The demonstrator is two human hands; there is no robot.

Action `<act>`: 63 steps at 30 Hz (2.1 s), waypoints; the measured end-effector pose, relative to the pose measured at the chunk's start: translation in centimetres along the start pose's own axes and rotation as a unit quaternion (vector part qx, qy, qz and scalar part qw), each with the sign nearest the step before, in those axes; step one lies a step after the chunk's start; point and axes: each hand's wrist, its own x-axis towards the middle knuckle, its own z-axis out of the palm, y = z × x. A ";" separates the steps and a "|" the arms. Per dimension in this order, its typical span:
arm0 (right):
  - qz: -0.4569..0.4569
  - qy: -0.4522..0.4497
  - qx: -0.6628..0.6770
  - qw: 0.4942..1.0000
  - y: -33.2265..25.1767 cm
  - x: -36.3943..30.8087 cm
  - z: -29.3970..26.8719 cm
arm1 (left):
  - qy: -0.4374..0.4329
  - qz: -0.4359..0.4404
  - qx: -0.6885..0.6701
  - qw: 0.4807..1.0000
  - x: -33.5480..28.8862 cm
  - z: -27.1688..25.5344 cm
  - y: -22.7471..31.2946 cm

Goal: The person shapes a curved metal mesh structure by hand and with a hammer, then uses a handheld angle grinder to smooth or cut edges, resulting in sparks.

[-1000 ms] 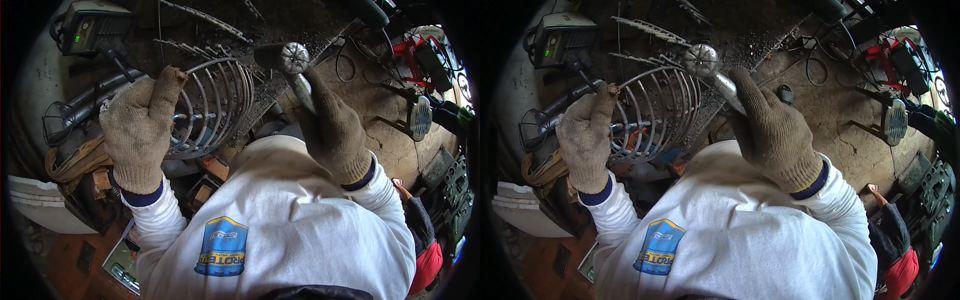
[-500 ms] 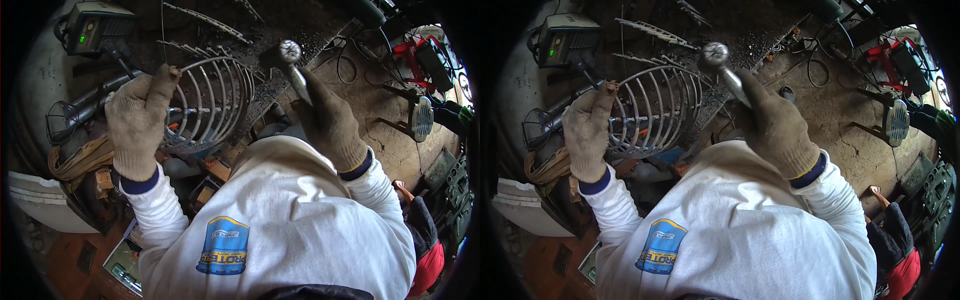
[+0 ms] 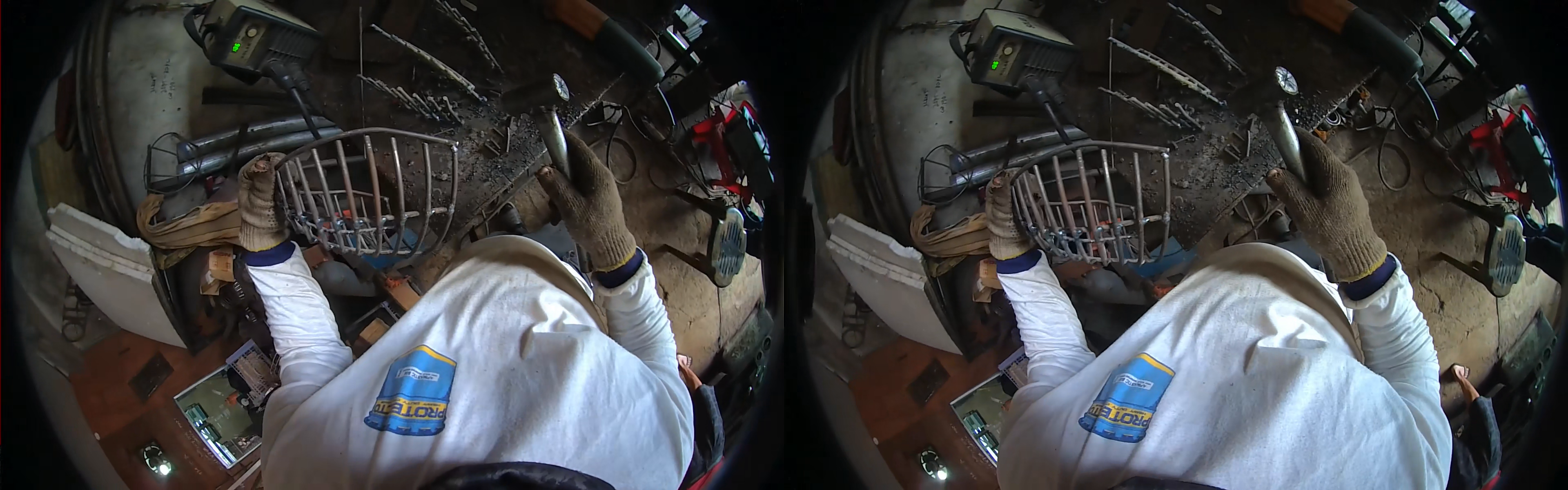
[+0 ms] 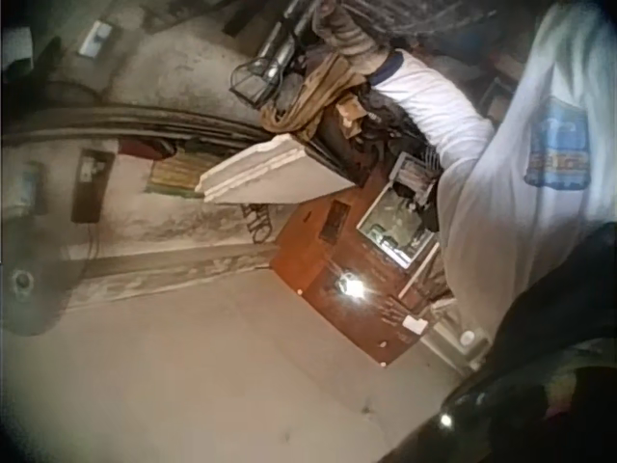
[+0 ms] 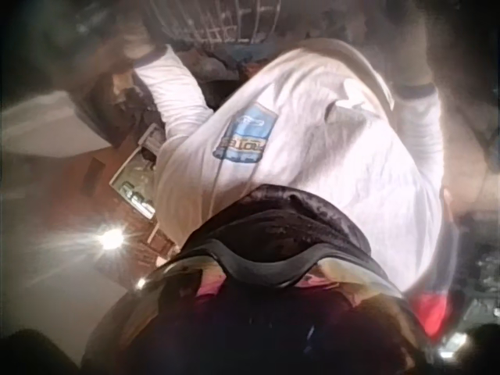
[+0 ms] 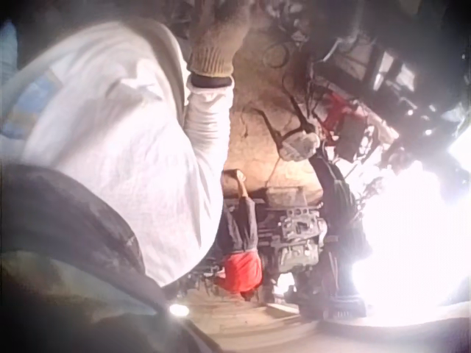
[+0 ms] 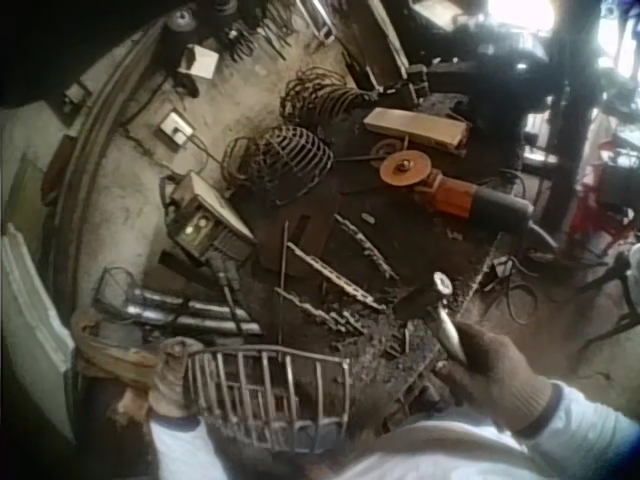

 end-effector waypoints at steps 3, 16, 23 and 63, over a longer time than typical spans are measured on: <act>-0.005 -0.011 0.003 1.000 -0.8 -0.4 0.0 | -0.029 -0.027 -0.038 0.999 -0.2 -2.0 -1.1; -0.039 -0.071 0.067 0.995 -1.1 -1.3 -0.8 | -0.041 -0.040 -0.122 0.991 -1.4 -2.2 -0.5; -0.105 -0.078 -0.051 0.990 -0.5 -2.3 -1.4 | -0.001 0.088 0.166 0.982 -3.2 11.1 7.0; -0.137 -0.079 -0.240 0.958 -1.1 -0.8 2.0 | 0.008 0.081 0.472 0.878 -0.3 16.9 8.2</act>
